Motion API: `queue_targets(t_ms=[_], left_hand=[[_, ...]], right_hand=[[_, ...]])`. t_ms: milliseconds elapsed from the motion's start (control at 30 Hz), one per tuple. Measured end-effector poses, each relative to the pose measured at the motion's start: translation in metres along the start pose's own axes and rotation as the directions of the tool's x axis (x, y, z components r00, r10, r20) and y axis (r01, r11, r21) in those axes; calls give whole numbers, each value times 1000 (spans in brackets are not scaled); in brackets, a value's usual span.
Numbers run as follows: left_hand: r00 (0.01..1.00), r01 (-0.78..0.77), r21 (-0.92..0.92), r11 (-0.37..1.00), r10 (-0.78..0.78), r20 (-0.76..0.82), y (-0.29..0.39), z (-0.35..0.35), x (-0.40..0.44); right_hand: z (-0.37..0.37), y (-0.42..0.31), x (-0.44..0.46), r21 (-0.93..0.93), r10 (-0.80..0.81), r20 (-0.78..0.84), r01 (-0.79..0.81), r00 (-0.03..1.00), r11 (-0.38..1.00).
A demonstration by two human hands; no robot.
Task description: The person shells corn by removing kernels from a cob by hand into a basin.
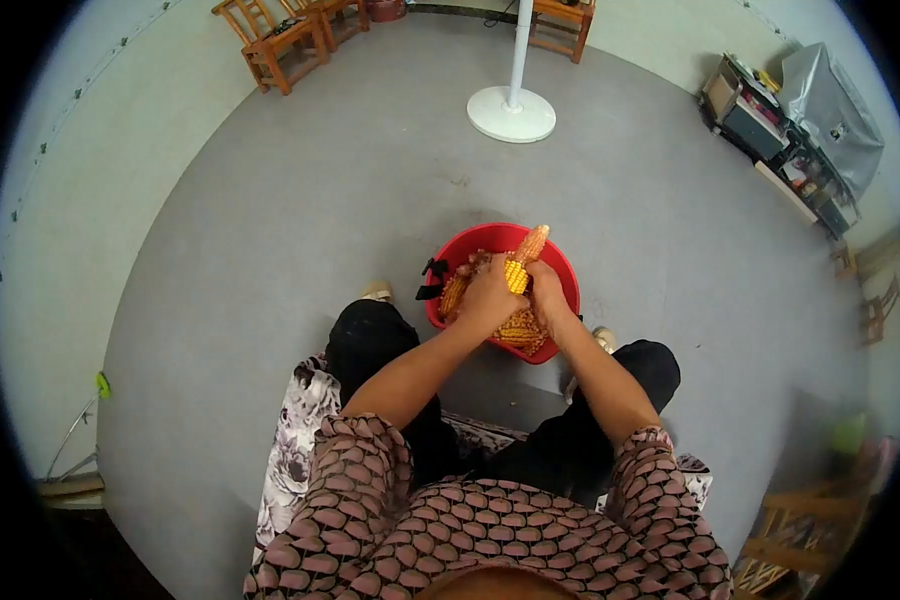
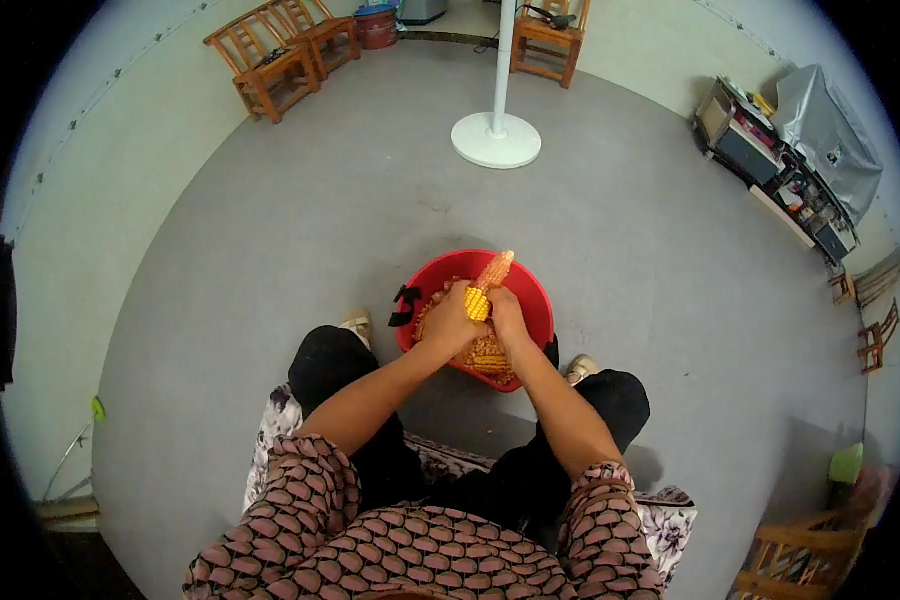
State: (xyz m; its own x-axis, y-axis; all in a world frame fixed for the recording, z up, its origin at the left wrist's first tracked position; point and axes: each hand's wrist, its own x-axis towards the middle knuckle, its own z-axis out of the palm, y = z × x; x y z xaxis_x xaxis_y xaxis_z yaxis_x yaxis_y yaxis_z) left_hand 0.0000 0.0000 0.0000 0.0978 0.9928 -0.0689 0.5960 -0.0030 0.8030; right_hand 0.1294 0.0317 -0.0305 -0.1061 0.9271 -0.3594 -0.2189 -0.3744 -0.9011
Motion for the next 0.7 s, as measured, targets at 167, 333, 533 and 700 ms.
queue_targets(t_ms=[167,333,533,700], left_hand=[[996,93,-83,992,-91,24,14,-6,-5],[990,-48,58,997,56,-130,1,1,-4],[979,-132,178,975,156,-128,-1,2,-5],[968,-158,201,967,192,-163,5,1,-8]], right_hand=[[-3,-12,-20,56,1,-1,-1,1000,998],[8,-7,-19,27,-110,24,109,994,994],[10,-2,-14,35,-119,-27,120,993,992],[4,0,-11,-24,-147,-108,146,983,989]])
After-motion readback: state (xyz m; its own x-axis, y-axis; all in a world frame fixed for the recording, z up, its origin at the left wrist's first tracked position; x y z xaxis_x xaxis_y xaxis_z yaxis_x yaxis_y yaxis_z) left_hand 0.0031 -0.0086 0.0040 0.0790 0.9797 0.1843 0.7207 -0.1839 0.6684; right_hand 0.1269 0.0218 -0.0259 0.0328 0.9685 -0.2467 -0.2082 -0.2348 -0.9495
